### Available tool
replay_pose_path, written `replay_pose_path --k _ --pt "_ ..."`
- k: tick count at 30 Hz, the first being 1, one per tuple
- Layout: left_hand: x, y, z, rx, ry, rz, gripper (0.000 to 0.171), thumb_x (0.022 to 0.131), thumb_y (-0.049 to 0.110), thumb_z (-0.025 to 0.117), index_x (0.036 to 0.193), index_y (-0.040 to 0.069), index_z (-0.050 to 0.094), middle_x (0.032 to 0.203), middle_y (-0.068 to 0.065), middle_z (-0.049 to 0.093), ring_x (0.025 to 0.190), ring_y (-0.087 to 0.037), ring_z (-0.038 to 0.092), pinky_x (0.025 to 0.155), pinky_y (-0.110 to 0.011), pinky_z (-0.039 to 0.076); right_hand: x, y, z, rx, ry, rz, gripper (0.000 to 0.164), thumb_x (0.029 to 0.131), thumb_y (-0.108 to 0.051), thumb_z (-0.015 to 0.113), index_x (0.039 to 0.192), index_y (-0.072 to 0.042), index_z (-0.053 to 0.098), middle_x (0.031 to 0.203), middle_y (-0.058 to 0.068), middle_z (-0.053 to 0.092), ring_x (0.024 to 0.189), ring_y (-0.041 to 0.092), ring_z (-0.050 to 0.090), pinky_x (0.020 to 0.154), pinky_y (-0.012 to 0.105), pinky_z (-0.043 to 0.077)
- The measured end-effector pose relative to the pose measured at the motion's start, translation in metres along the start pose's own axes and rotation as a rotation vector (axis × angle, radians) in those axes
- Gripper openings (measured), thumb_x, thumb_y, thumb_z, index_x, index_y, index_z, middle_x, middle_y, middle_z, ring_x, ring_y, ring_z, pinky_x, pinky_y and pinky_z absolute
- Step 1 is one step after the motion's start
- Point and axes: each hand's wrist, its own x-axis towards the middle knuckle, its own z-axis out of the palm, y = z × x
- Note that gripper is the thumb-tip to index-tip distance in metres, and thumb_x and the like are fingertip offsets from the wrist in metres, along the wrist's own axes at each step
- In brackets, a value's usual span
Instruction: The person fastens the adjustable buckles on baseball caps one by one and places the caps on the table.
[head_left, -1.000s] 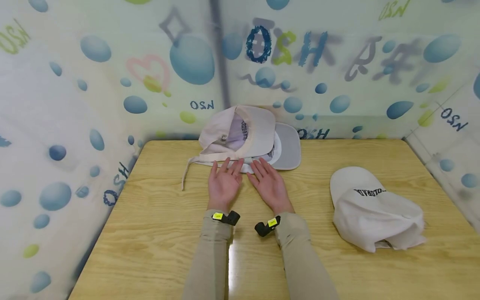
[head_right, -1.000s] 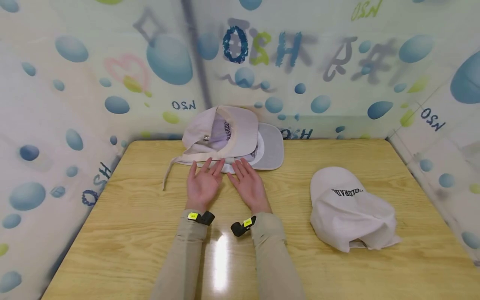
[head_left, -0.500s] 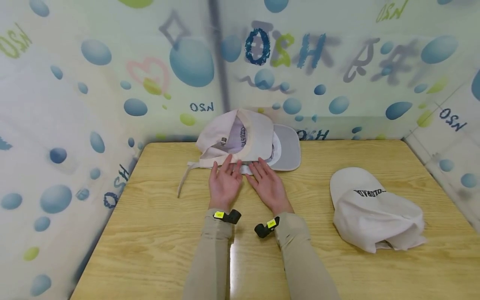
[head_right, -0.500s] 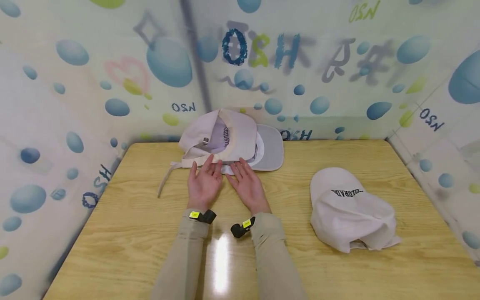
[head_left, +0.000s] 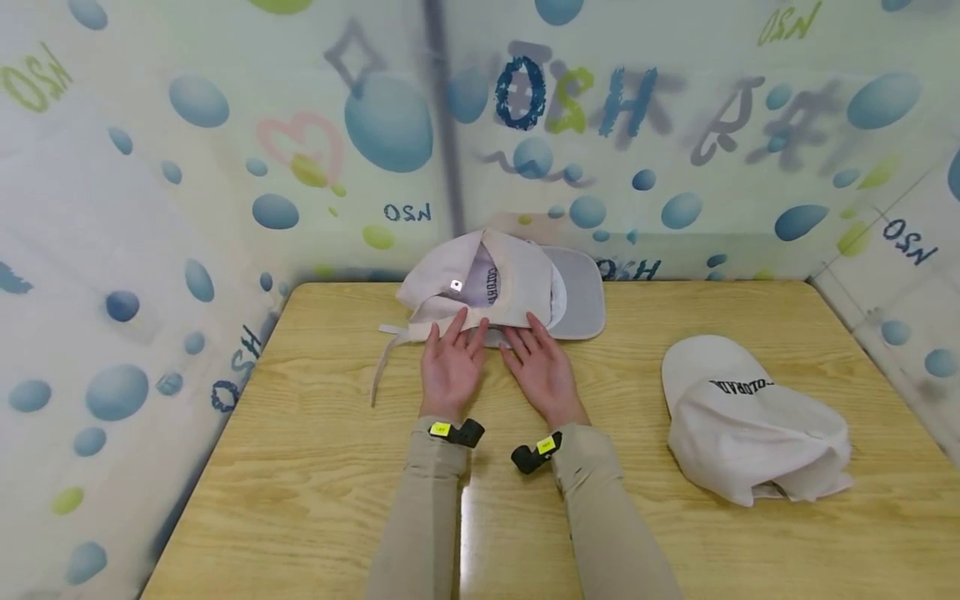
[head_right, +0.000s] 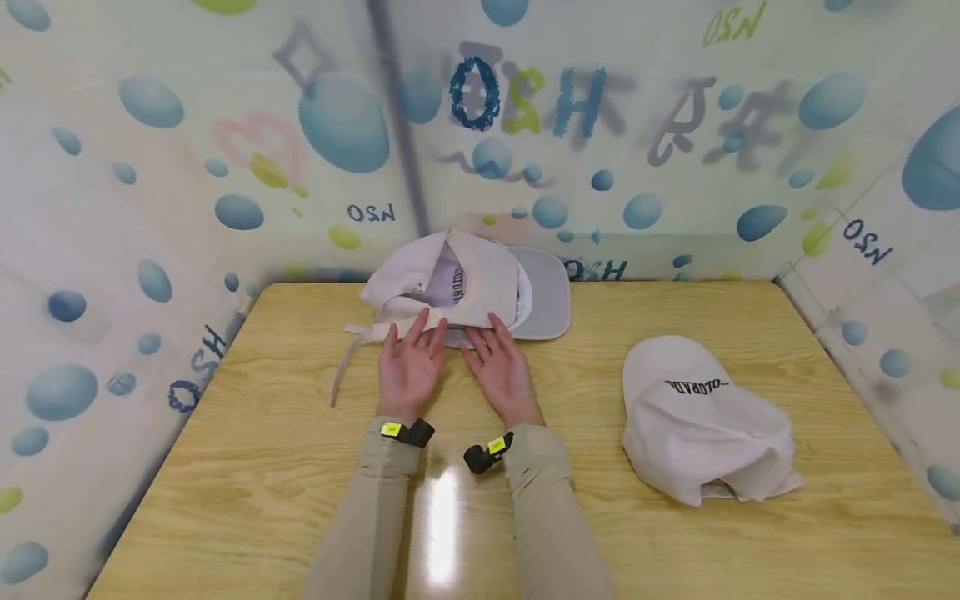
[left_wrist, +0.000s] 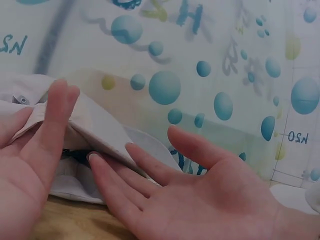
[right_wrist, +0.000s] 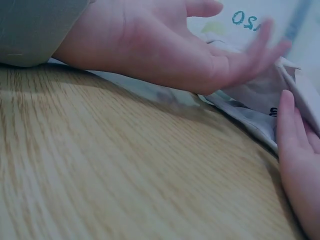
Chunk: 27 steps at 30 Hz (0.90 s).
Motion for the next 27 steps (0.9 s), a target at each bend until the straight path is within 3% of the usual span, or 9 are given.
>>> replay_pose_path --k 5,11,17,21,27 --pt "-0.008 0.004 -0.001 -0.094 0.002 0.018 0.044 0.096 0.038 0.035 0.123 0.005 0.046 0.103 -0.012 0.054 0.090 -0.023 0.060 0.077 -0.028 0.049 -0.001 0.001 0.000 -0.011 0.005 -0.024 0.046 0.097 -0.023 0.038 0.140 -0.021 0.024 0.144 0.008 0.022 0.129 0.023 0.024 0.104 0.041 0.021" --pt "-0.015 0.006 0.001 -0.104 0.042 0.054 0.027 0.093 0.033 0.046 0.097 0.008 0.052 0.078 -0.005 0.059 0.064 -0.015 0.057 0.057 -0.022 0.048 0.000 -0.001 -0.002 -0.031 0.034 -0.071 0.048 0.096 -0.013 0.039 0.140 -0.026 0.026 0.143 0.005 0.023 0.128 0.021 0.026 0.101 0.038 0.028" --pt "-0.028 0.002 0.008 0.016 0.112 0.031 0.019 0.090 0.031 0.052 0.082 0.015 0.050 0.070 0.005 0.048 0.052 -0.010 0.045 0.046 -0.017 0.037 -0.006 -0.005 -0.002 -0.120 0.053 -0.142 0.053 0.094 0.000 0.038 0.138 -0.028 0.033 0.143 -0.002 0.027 0.127 0.018 0.031 0.098 0.030 0.033" --pt "-0.038 -0.001 0.012 0.107 0.081 0.013 0.018 0.092 0.030 0.048 0.083 0.016 0.045 0.072 0.004 0.044 0.048 -0.009 0.037 0.043 -0.017 0.030 -0.018 -0.007 0.001 -0.162 0.009 -0.157 0.055 0.093 0.005 0.036 0.138 -0.026 0.034 0.143 -0.001 0.028 0.127 0.018 0.031 0.101 0.029 0.029" --pt "-0.045 0.000 0.017 0.257 0.063 0.002 0.014 0.094 0.025 0.044 0.087 0.013 0.047 0.067 0.003 0.050 0.043 -0.006 0.035 0.040 -0.018 0.030 -0.033 -0.009 0.007 -0.206 -0.024 -0.171 0.056 0.092 0.009 0.032 0.138 -0.023 0.034 0.143 0.000 0.028 0.128 0.019 0.029 0.101 0.030 0.028"
